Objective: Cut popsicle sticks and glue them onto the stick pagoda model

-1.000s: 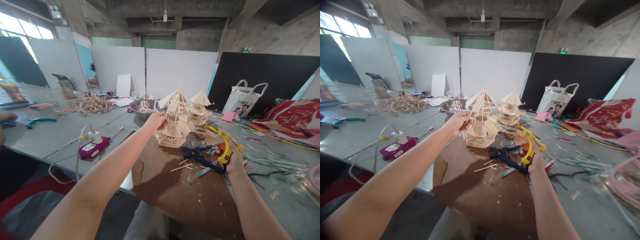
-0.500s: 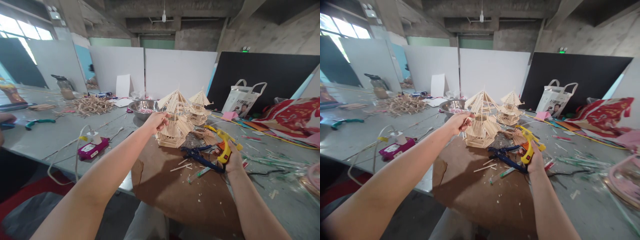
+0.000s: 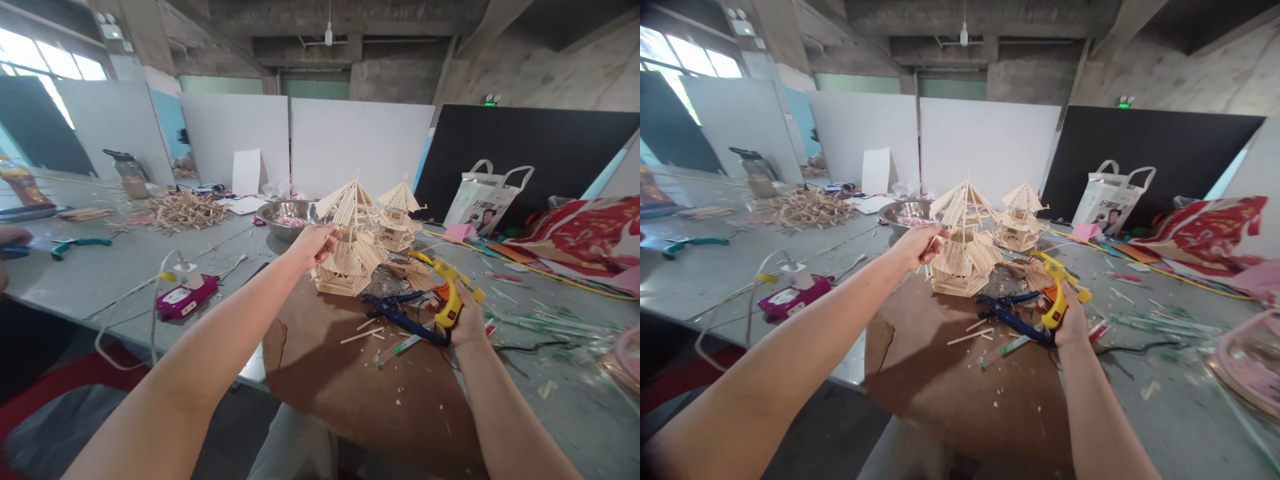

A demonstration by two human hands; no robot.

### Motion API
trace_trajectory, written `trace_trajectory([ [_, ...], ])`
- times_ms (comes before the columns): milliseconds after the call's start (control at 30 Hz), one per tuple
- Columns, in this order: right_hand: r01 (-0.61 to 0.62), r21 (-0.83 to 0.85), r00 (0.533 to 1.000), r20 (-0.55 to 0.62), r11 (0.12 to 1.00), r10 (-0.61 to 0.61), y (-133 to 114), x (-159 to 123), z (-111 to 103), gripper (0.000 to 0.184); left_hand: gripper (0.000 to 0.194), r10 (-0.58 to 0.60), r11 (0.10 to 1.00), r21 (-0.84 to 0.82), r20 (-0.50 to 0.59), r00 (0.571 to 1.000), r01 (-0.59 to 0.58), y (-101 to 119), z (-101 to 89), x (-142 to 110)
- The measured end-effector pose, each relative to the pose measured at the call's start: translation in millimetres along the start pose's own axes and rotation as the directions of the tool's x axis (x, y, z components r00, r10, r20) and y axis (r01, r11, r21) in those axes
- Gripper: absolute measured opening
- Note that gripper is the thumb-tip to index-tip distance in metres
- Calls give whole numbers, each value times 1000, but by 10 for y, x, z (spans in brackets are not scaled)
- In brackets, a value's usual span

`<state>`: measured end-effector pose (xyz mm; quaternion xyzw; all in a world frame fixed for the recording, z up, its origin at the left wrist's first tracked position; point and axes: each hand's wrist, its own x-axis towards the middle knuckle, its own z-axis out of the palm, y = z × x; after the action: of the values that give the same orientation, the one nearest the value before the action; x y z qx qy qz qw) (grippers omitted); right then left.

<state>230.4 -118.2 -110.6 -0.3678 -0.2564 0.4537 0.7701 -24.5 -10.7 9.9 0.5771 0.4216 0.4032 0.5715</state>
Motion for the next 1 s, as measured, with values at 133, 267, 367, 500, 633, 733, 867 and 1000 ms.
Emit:
trace_trajectory([
  [133, -5, 10, 1000, 4, 1000, 5, -2, 5, 0, 20, 26, 1, 1000, 10, 9, 1000, -1, 4, -8, 0],
  [267, -6, 8, 1000, 9, 1000, 6, 3, 11, -9, 20, 27, -13, 1000, 22, 25, 1000, 12, 7, -21, 8],
  [367, -10, 7, 1000, 16, 1000, 10, 7, 12, -15, 21, 27, -9, 1000, 26, 39, 999, 8, 7, -28, 13],
  [500, -14, 14, 1000, 0, 1000, 14, 3, 5, -5, 22, 24, 3, 1000, 18, 55, 998, -4, 5, -28, 10],
  [633, -20, 17, 1000, -6, 1000, 20, -9, -3, 10, 22, 20, 5, 1000, -9, 74, 997, -5, -1, -30, 17],
  [733, -20, 23, 1000, 3, 1000, 20, -11, -2, 9, 21, 20, -8, 999, -37, 83, 997, 11, -9, -39, 44],
  [867, -3, 12, 1000, 12, 1000, 3, -7, -2, 6, 23, 21, -3, 996, -84, 103, 995, 11, -20, -55, 91],
  [1000, 10, 2, 1000, 18, 1000, -10, -3, -3, 7, 22, 23, -13, 996, -87, 104, 995, 23, -21, -59, 104],
])
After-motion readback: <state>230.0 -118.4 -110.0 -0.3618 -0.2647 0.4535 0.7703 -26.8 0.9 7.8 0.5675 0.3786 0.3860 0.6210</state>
